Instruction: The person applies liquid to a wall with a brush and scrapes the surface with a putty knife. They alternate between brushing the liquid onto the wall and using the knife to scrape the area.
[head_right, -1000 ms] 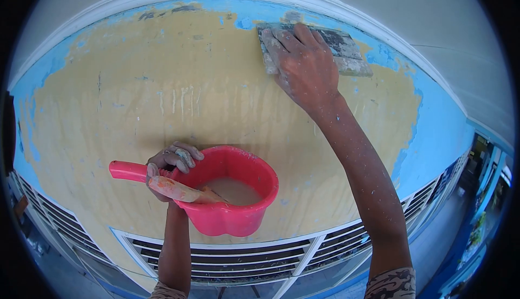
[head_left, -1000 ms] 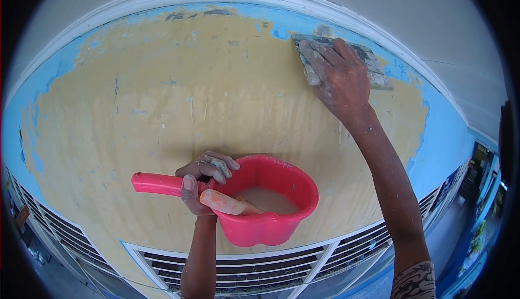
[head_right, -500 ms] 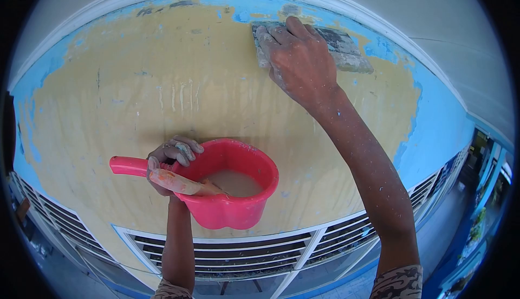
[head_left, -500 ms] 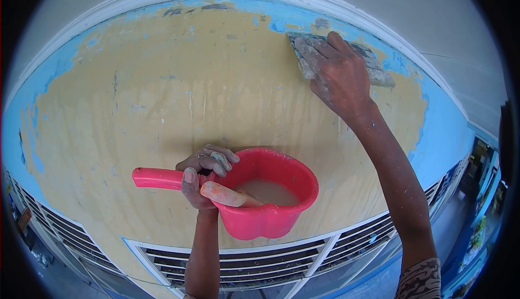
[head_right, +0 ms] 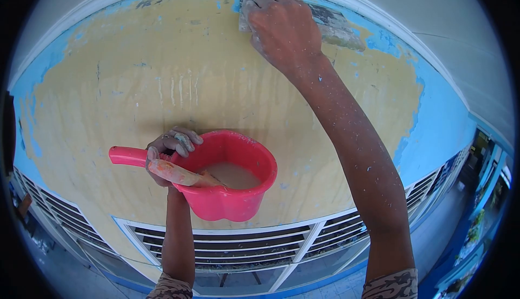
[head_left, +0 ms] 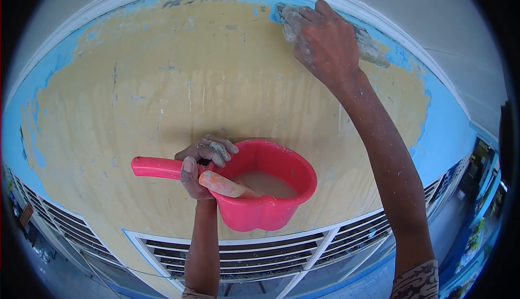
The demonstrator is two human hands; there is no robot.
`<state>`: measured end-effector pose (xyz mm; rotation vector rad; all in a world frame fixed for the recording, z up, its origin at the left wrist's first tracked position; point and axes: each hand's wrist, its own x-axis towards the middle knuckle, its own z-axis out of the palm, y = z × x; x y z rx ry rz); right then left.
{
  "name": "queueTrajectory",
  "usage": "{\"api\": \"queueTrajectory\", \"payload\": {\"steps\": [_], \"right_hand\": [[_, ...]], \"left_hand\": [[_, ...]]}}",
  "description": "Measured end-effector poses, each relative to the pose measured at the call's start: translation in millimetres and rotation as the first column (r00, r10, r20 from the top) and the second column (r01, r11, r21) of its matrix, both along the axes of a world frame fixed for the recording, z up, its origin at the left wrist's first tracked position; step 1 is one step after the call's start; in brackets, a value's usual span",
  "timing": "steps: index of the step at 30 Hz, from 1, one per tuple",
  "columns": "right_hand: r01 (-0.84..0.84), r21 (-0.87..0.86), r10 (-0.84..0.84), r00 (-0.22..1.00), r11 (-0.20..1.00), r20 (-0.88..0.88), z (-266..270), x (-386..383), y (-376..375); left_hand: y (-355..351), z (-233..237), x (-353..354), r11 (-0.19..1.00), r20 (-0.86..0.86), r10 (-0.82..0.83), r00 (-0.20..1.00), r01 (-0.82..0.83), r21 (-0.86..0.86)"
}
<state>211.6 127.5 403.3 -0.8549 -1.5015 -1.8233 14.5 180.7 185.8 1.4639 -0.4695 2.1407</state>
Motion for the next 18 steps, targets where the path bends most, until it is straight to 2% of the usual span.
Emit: {"api": "queueTrajectory", "payload": {"steps": [2,4,7,11,13,17,18], "right_hand": [[0.063,-0.029,-0.064,0.997,0.998,-0.03,-7.7,-2.6,-2.3],[-0.01,-0.028,0.011,0.998,1.0,0.059,-26.4,0.4,-3.3],[-0.035,-0.027,0.037,0.998,0.999,0.05,-18.7,-1.2,-1.6],[-0.07,-0.007,0.07,0.995,0.998,0.071,-23.8,-1.1,-1.6],[-0.036,-0.057,0.039,0.998,0.998,0.048,-32.8,-5.0,-5.3],[-0.081,0.019,0.081,0.996,0.996,0.037,-9.6,-13.2,8.8],[0.007,0.012,-0.007,1.0,1.0,-0.01,5.0,-23.1,8.2]], "left_hand": [[0.3,-1.1,0.0,1.0,-0.008,0.018,1.0,-0.018,-0.001],[1.0,-3.1,-1.1,0.999,-0.004,0.038,0.999,-0.038,0.005],[4.5,-0.4,-2.7,0.999,-0.036,0.04,0.999,-0.039,0.025],[5.6,-1.7,0.8,0.999,0.004,0.005,1.0,-0.005,0.053],[6.3,-0.1,-3.1,0.998,-0.017,0.008,1.0,-0.007,0.069],[2.6,-1.1,-3.2,0.999,-0.052,0.02,0.998,-0.019,0.029],[1.7,-0.7,-2.7,1.0,-0.055,0.006,0.998,-0.005,0.026]]}}
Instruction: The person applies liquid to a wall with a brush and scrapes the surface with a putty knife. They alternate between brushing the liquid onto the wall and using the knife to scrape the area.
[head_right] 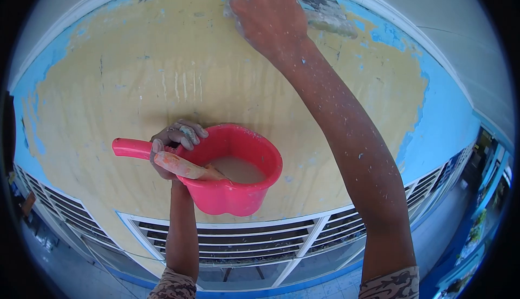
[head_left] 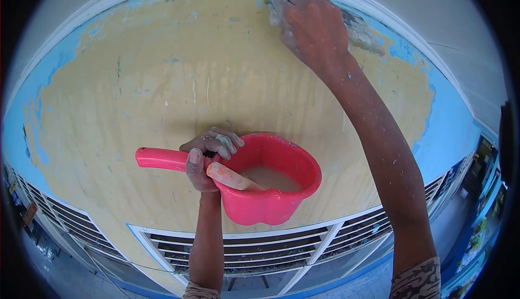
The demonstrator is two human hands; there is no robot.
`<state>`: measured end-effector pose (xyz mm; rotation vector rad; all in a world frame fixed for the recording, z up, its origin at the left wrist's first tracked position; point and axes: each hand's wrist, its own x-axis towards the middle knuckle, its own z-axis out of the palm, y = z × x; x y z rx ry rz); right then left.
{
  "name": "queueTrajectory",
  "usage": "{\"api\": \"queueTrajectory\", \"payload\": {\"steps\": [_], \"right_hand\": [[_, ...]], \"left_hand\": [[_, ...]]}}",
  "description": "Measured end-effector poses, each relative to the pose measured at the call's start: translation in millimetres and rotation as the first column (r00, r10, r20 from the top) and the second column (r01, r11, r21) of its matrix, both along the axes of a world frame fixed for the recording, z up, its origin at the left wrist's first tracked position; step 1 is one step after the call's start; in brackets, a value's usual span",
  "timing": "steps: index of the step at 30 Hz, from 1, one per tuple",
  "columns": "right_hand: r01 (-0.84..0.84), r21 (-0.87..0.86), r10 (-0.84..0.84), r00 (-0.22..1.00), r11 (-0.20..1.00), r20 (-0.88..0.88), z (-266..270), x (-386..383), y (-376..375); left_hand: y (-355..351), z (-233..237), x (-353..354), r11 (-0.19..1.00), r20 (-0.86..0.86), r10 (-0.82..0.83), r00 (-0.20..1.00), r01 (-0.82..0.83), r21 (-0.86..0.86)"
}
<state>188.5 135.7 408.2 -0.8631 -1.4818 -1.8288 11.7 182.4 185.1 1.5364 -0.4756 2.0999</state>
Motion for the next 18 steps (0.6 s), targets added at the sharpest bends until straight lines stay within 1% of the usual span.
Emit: {"api": "queueTrajectory", "payload": {"steps": [1,2,4,5,7,8,10,11,12,13,14,16,17,18], "right_hand": [[0.088,-0.019,-0.089,0.995,0.996,-0.04,5.2,-6.3,-0.4],[0.088,-0.028,-0.089,0.995,0.996,-0.036,-4.1,-2.5,-2.9],[-0.032,-0.062,0.036,0.998,0.998,0.056,-24.9,9.3,-10.0],[-0.031,-0.063,0.035,0.997,0.998,0.067,-25.9,8.2,-8.3],[-0.071,0.013,0.07,0.996,0.997,0.05,-21.9,5.3,-5.6],[-0.07,0.013,0.07,0.997,0.997,0.045,-13.4,3.1,-3.3],[0.058,-0.031,-0.06,0.996,0.998,-0.059,8.7,-7.1,-2.1],[0.062,-0.038,-0.064,0.996,0.997,-0.057,1.8,-5.2,-5.0],[0.026,-0.037,-0.027,0.999,0.999,-0.019,-8.0,-2.1,-10.7],[-0.011,-0.035,0.011,1.0,0.999,0.021,-12.8,-0.3,-13.7],[-0.011,-0.033,0.012,0.999,0.999,0.029,-13.6,0.9,-9.4],[-0.062,0.08,0.057,0.997,0.995,0.059,-9.5,0.8,-1.3],[-0.061,0.082,0.057,0.997,0.995,0.049,-4.3,2.2,1.4],[-0.024,0.023,0.024,1.0,0.999,-0.007,5.1,-3.5,-3.2]], "left_hand": [[-0.7,-1.1,0.2,1.0,-0.004,-0.001,1.0,0.0,-0.01],[-0.2,-1.9,0.4,1.0,0.009,0.004,1.0,-0.003,-0.026],[-0.4,-1.1,-0.6,0.999,0.03,0.006,1.0,-0.005,-0.033],[-1.5,-2.0,0.1,0.999,0.03,0.027,0.999,-0.026,-0.031],[-0.1,2.3,-2.6,0.998,0.026,0.059,0.998,-0.058,-0.013],[0.4,1.2,-3.1,0.999,0.02,0.05,0.999,-0.05,-0.008],[0.8,-0.9,-0.3,0.999,0.016,0.032,0.999,-0.032,-0.011],[-0.3,-2.1,0.6,0.999,0.036,0.029,0.999,-0.028,-0.018],[-0.8,-2.0,-0.5,0.999,0.054,0.027,0.998,-0.026,-0.019],[-1.3,-2.1,-2.2,1.0,0.056,0.027,0.998,-0.026,-0.017],[-1.7,-3.0,-2.8,0.999,0.044,0.041,0.998,-0.041,-0.01],[-0.7,0.4,-3.9,0.998,0.035,0.062,0.997,-0.062,0.013],[-1.6,-0.7,-5.4,0.998,0.012,0.063,0.998,-0.063,0.015],[-1.1,0.0,-5.9,0.998,-0.008,0.061,0.998,-0.06,0.019]]}}
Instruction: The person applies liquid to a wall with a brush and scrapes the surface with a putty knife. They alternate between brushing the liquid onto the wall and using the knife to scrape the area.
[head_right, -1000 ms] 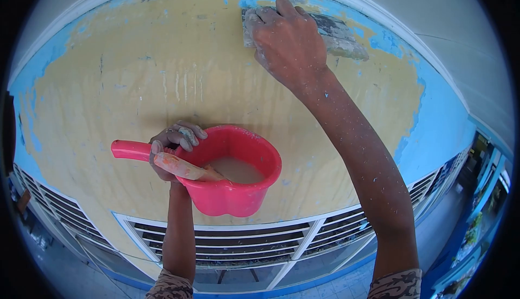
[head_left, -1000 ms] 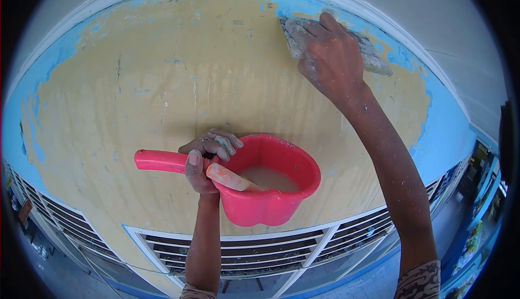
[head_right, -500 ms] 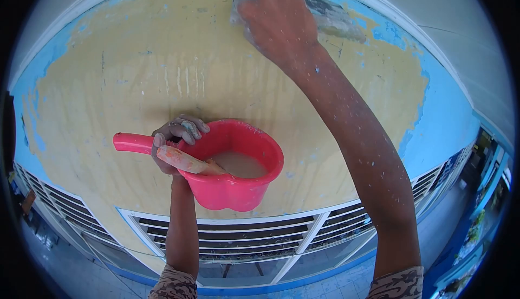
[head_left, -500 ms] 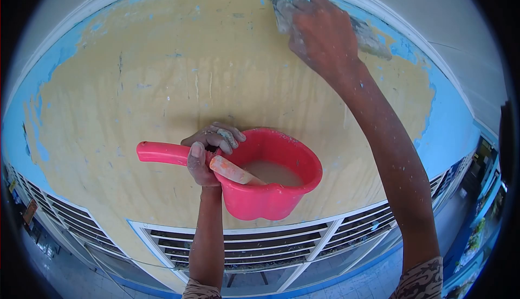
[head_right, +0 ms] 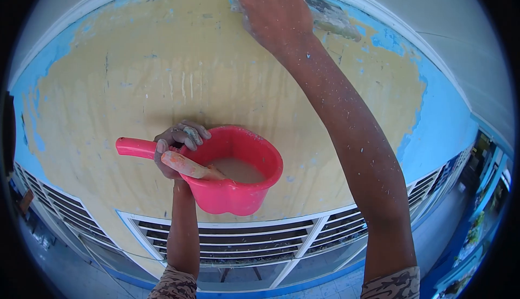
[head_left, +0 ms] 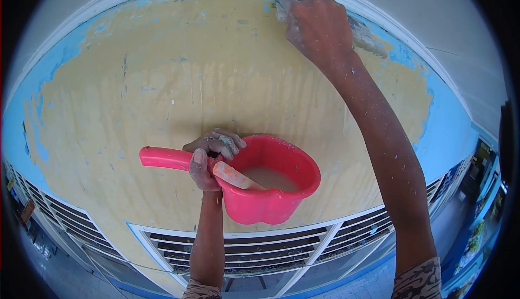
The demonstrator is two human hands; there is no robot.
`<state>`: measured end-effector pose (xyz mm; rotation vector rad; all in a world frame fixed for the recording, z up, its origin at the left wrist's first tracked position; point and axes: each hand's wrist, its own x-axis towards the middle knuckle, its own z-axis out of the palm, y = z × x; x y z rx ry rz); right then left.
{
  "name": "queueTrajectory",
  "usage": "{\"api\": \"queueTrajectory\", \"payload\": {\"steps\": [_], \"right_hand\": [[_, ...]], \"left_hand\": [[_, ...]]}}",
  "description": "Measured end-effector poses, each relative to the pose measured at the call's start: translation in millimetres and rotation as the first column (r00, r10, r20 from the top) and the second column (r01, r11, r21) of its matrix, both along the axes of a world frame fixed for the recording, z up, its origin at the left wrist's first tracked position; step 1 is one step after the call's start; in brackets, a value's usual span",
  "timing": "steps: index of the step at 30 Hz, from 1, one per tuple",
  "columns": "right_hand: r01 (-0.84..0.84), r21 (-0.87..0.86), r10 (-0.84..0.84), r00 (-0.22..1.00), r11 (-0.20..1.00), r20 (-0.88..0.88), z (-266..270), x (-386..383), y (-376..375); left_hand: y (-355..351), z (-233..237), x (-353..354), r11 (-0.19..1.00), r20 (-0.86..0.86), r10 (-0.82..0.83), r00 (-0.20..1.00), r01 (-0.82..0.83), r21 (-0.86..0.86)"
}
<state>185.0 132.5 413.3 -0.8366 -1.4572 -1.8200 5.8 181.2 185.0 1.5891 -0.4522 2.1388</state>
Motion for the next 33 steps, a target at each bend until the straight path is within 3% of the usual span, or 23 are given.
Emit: {"api": "queueTrajectory", "payload": {"steps": [2,4,8,11,14,16,20,25,33], "right_hand": [[0.043,-0.083,-0.046,0.998,0.996,-0.035,-5.5,1.4,-3.1],[-0.038,-0.03,0.039,0.998,0.999,0.056,-22.5,8.5,-5.0],[-0.039,-0.014,0.04,0.999,0.999,0.017,-8.4,6.1,-2.2],[0.093,-0.058,-0.095,0.995,0.994,-0.026,-1.5,5.4,-4.8],[0.005,-0.083,0.0,0.998,0.997,0.058,-17.7,15.7,-5.4],[-0.053,0.026,0.051,0.996,0.998,0.072,-11.2,16.5,0.5],[0.087,-0.067,-0.088,0.996,0.994,-0.016,2.4,10.3,-0.7],[-0.039,-0.064,0.042,0.998,0.997,0.038,-17.8,20.7,-8.4],[-0.014,-0.02,0.014,1.0,1.0,0.025,-18.8,23.9,-3.8]], "left_hand": [[-0.2,-5.5,3.0,0.999,0.024,-0.032,0.999,0.032,-0.018],[3.0,-2.2,0.2,1.0,0.022,0.009,1.0,-0.009,-0.009],[1.6,-1.5,0.1,1.0,0.007,-0.017,1.0,0.017,-0.002],[-2.7,-4.0,2.3,0.999,0.027,-0.009,1.0,0.01,-0.04],[0.8,-2.9,0.8,0.999,0.042,-0.026,0.999,0.027,-0.028],[2.6,-1.1,-2.4,1.0,-0.011,0.0,1.0,0.0,-0.009],[-0.8,-3.7,-0.4,0.999,0.016,-0.023,1.0,0.023,-0.024],[0.8,-1.0,-1.7,1.0,-0.008,0.0,1.0,0.0,-0.003],[0.8,-4.3,-0.9,0.999,0.02,-0.032,0.999,0.033,-0.037]]}}
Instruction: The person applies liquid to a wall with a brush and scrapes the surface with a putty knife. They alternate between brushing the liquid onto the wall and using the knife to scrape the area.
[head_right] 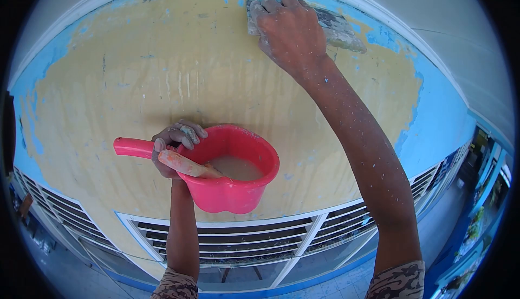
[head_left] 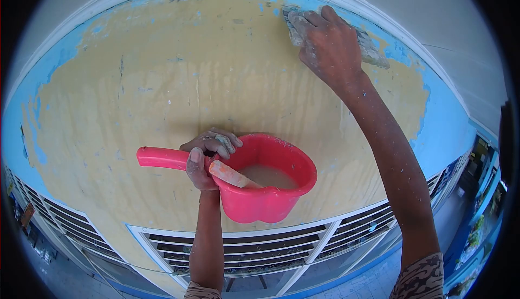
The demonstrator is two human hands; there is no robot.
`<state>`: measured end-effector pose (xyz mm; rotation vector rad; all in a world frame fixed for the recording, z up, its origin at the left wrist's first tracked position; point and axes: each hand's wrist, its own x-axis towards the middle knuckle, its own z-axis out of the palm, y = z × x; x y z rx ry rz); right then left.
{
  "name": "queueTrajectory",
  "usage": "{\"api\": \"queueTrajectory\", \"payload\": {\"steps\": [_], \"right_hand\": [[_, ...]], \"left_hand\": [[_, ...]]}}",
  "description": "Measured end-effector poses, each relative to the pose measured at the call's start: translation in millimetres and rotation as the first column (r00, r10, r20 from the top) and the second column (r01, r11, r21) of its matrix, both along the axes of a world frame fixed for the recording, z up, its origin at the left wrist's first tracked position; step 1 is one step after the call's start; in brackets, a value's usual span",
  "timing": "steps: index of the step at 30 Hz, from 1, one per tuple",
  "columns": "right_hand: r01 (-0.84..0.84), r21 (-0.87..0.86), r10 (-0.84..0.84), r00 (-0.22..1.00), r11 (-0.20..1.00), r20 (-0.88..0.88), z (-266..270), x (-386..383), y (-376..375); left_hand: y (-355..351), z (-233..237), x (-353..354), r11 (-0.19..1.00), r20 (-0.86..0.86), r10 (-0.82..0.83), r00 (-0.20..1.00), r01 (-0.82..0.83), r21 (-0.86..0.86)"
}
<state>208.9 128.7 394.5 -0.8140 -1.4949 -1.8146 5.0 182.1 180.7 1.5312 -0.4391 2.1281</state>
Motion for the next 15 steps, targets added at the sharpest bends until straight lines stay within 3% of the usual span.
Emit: {"api": "queueTrajectory", "payload": {"steps": [2,4,7,15], "right_hand": [[-0.051,0.056,0.049,0.998,0.997,0.037,10.4,-0.5,6.8],[0.068,-0.031,-0.07,0.994,0.997,-0.081,21.4,-8.8,0.0],[0.087,-0.086,-0.09,0.995,0.993,-0.036,10.3,-0.5,-6.1],[0.021,-0.027,-0.022,0.999,0.999,-0.023,10.2,4.2,-6.5]], "left_hand": [[0.0,1.9,-0.7,1.0,-0.019,0.009,1.0,-0.009,0.017],[0.1,2.9,0.7,1.0,-0.019,0.003,1.0,-0.002,0.014],[-1.7,2.6,0.8,1.0,-0.003,0.011,1.0,-0.011,0.001],[1.1,1.2,-3.1,1.0,-0.034,-0.017,0.999,0.018,0.019]]}}
